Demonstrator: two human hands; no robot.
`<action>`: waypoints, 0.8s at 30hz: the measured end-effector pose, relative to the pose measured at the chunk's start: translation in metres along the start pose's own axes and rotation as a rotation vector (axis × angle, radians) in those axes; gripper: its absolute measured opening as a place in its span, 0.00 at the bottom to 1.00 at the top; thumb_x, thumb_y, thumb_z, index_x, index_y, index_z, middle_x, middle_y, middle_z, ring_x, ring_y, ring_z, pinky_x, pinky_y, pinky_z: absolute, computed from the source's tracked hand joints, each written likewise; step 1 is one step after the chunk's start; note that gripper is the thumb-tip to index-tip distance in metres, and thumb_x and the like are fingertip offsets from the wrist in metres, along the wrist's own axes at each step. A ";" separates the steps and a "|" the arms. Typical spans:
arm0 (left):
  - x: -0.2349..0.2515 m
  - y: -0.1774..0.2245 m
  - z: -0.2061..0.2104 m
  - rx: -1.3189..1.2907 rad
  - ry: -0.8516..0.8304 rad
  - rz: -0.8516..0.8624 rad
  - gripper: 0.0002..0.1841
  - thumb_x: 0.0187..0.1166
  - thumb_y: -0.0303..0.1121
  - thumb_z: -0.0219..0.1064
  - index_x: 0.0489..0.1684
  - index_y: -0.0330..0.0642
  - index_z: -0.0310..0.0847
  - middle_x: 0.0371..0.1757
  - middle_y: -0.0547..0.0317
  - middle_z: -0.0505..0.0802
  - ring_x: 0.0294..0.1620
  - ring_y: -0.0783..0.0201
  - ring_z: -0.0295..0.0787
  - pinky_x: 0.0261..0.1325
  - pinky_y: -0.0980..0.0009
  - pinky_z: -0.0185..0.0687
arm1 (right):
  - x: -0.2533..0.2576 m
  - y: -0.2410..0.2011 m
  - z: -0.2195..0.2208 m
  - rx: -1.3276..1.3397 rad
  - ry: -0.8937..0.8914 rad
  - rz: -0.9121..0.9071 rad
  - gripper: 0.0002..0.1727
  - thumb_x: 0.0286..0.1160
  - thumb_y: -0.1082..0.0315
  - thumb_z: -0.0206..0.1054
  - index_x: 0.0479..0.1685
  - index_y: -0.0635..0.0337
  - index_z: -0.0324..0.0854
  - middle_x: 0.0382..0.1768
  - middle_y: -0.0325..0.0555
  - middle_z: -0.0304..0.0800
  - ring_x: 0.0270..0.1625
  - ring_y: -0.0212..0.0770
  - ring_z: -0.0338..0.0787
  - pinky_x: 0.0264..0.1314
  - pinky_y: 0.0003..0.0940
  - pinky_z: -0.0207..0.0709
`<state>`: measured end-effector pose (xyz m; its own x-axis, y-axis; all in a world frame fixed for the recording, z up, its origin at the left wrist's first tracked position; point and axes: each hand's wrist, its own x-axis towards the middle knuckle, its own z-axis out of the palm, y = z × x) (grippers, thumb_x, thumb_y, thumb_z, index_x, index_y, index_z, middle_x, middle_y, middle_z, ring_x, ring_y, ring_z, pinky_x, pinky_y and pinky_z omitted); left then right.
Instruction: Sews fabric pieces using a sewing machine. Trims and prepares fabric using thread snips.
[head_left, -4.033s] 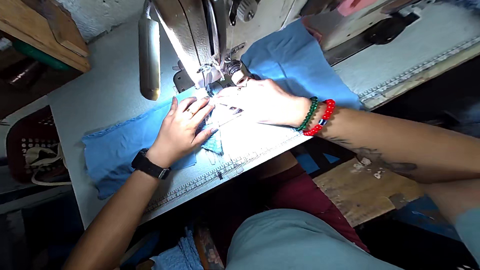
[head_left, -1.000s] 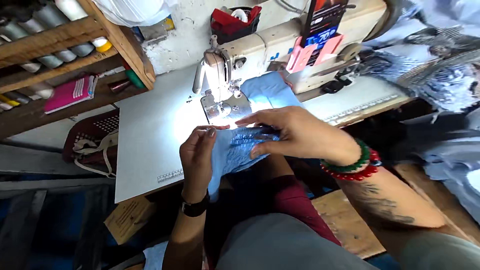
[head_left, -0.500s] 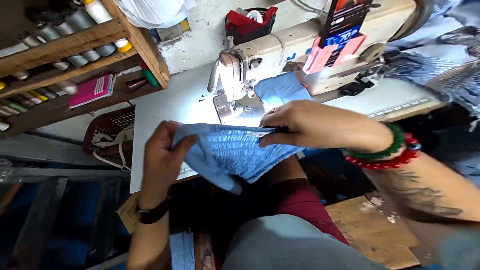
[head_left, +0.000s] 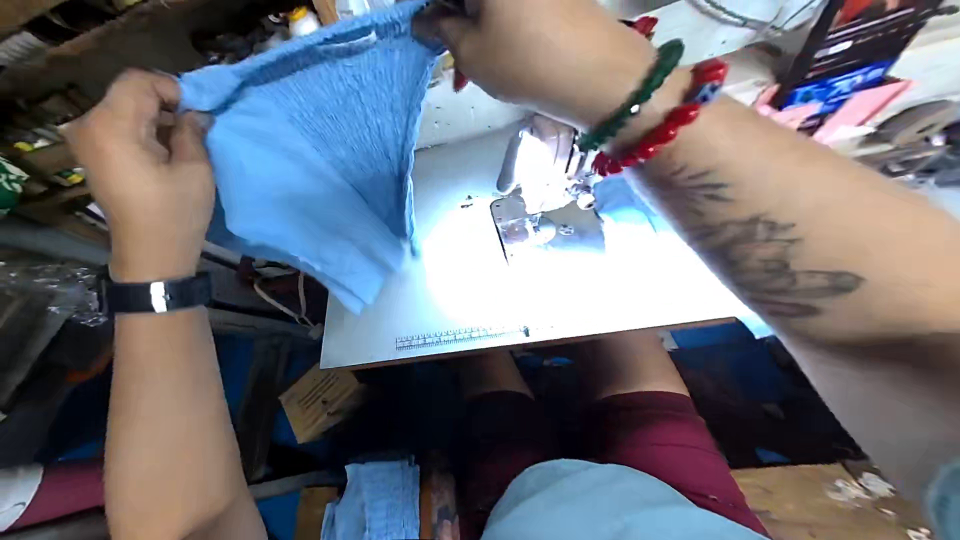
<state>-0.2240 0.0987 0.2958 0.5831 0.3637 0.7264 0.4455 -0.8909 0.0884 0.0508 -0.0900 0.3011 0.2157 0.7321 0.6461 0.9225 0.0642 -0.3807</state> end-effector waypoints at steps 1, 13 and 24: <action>-0.012 -0.002 -0.002 0.000 0.069 0.022 0.16 0.89 0.35 0.57 0.60 0.30 0.82 0.53 0.35 0.91 0.49 0.52 0.91 0.57 0.54 0.83 | -0.006 -0.006 0.002 0.020 0.027 -0.040 0.11 0.86 0.64 0.62 0.52 0.55 0.89 0.43 0.44 0.92 0.42 0.39 0.90 0.49 0.44 0.82; -0.254 0.023 0.107 -0.254 -0.393 -0.089 0.13 0.72 0.27 0.58 0.28 0.42 0.92 0.56 0.53 0.95 0.62 0.51 0.88 0.69 0.49 0.78 | -0.272 0.062 0.134 0.142 -0.552 -0.059 0.13 0.74 0.77 0.64 0.52 0.57 0.89 0.64 0.52 0.90 0.62 0.60 0.89 0.60 0.58 0.83; -0.189 0.010 0.242 -0.073 -0.661 -0.086 0.33 0.92 0.54 0.42 0.95 0.52 0.56 0.95 0.46 0.59 0.96 0.39 0.45 0.87 0.24 0.35 | -0.296 0.047 0.130 0.131 -0.466 0.067 0.17 0.75 0.74 0.67 0.59 0.49 0.91 0.64 0.48 0.92 0.62 0.55 0.91 0.58 0.55 0.86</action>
<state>-0.1656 0.0864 -0.0054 0.8516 0.5033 0.1463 0.4751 -0.8592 0.1899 -0.0116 -0.2154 0.0058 0.0792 0.9613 0.2639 0.8571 0.0695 -0.5105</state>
